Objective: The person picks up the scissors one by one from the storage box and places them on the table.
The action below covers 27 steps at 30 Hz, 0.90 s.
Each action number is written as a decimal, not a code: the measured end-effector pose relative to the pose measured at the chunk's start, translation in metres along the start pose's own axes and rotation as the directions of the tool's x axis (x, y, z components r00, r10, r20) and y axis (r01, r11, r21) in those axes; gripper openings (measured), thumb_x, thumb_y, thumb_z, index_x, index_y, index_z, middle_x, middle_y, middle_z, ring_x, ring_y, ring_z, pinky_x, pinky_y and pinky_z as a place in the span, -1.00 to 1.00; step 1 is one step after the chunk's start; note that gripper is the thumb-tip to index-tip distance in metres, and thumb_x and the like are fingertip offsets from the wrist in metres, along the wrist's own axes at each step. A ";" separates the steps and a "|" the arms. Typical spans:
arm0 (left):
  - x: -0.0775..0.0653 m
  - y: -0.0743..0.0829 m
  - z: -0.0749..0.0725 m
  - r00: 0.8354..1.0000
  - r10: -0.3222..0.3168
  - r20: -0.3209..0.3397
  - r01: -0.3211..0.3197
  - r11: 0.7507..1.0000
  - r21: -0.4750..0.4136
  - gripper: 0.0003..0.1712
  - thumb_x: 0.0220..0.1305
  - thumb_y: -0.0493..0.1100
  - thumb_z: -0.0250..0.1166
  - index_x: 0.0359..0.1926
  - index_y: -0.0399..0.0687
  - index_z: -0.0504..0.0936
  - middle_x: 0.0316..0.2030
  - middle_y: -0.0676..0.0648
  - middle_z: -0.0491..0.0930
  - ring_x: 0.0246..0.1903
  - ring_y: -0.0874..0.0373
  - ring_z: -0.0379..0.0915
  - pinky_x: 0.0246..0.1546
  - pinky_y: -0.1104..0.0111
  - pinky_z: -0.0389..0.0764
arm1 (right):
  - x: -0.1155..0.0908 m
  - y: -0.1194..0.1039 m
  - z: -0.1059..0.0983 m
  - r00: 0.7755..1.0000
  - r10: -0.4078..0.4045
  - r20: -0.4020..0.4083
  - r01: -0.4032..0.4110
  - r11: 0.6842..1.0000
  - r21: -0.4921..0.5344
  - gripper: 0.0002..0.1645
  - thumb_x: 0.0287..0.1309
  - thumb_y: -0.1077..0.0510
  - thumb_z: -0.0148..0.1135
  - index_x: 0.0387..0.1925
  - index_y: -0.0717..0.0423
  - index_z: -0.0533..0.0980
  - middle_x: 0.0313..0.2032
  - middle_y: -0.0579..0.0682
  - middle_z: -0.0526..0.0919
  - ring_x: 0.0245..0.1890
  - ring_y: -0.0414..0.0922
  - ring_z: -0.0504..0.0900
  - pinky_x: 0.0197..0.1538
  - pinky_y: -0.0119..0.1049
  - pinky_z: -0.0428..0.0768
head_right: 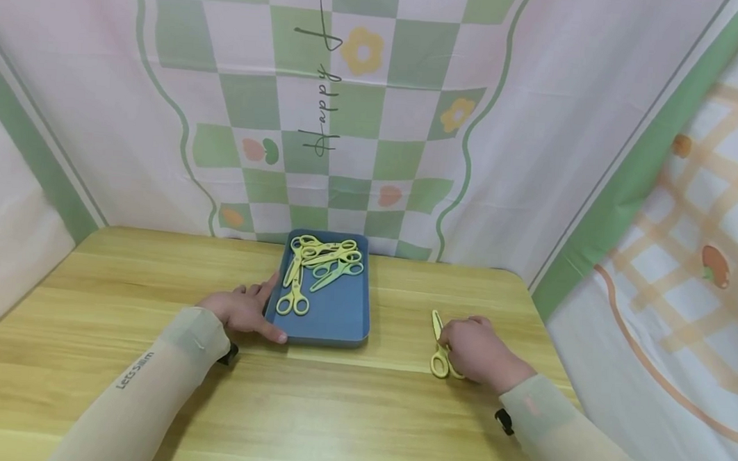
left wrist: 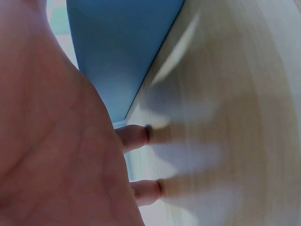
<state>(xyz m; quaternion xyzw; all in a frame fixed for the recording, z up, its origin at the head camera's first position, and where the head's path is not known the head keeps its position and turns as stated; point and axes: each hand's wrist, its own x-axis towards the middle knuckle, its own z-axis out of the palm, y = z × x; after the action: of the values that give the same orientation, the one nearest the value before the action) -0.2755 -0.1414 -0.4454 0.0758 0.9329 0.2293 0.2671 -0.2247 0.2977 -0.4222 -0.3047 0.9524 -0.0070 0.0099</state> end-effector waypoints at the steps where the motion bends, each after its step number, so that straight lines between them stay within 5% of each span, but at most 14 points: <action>1: 0.000 0.000 0.000 1.000 -0.001 0.002 0.001 1.000 0.002 0.75 -0.45 0.66 0.45 0.56 0.26 -0.48 0.55 -0.18 -0.18 0.46 -0.38 -0.39 0.35 -0.24 -0.15 | 0.001 0.000 0.000 1.000 0.006 0.001 -0.006 1.000 0.004 -0.77 0.02 0.34 0.27 -0.36 -0.04 0.69 -0.10 0.10 0.70 -0.02 0.16 0.63 0.09 0.36 0.32; 10: 0.001 0.000 -0.001 1.000 0.000 0.005 0.000 1.000 -0.011 0.75 -0.44 0.65 0.45 0.57 0.26 -0.48 0.56 -0.17 -0.18 0.46 -0.37 -0.39 0.36 -0.23 -0.15 | 0.002 -0.001 -0.002 0.999 0.045 0.010 -0.045 0.999 0.006 -0.79 -0.01 0.29 0.33 -0.40 -0.12 0.64 -0.13 -0.01 0.69 -0.08 0.09 0.65 0.00 0.33 0.33; 20: -0.002 0.002 -0.001 1.000 -0.007 0.000 0.007 1.000 -0.025 0.72 -0.40 0.60 0.49 0.58 0.22 -0.43 0.56 -0.17 -0.17 0.46 -0.38 -0.39 0.36 -0.23 -0.14 | 0.010 -0.006 -0.009 0.997 0.066 -0.026 -0.066 0.998 -0.006 -0.77 0.05 0.20 0.33 -0.20 0.01 0.71 -0.09 0.02 0.69 -0.08 0.06 0.64 0.01 0.37 0.28; 27: -0.003 0.002 -0.001 1.000 -0.010 0.003 0.010 1.000 -0.023 0.72 -0.40 0.61 0.48 0.57 0.27 -0.45 0.56 -0.16 -0.18 0.46 -0.37 -0.40 0.36 -0.22 -0.13 | 0.030 -0.028 -0.024 0.998 0.063 -0.013 -0.063 0.997 0.049 -0.68 0.20 0.16 0.28 -0.02 0.15 0.66 0.08 0.16 0.62 0.09 0.14 0.57 0.10 0.40 0.18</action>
<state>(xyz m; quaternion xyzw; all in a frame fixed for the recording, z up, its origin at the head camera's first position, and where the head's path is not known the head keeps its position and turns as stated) -0.2740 -0.1408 -0.4422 0.0682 0.9301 0.2387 0.2705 -0.2331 0.2576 -0.3979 -0.2741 0.9611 -0.0319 0.0108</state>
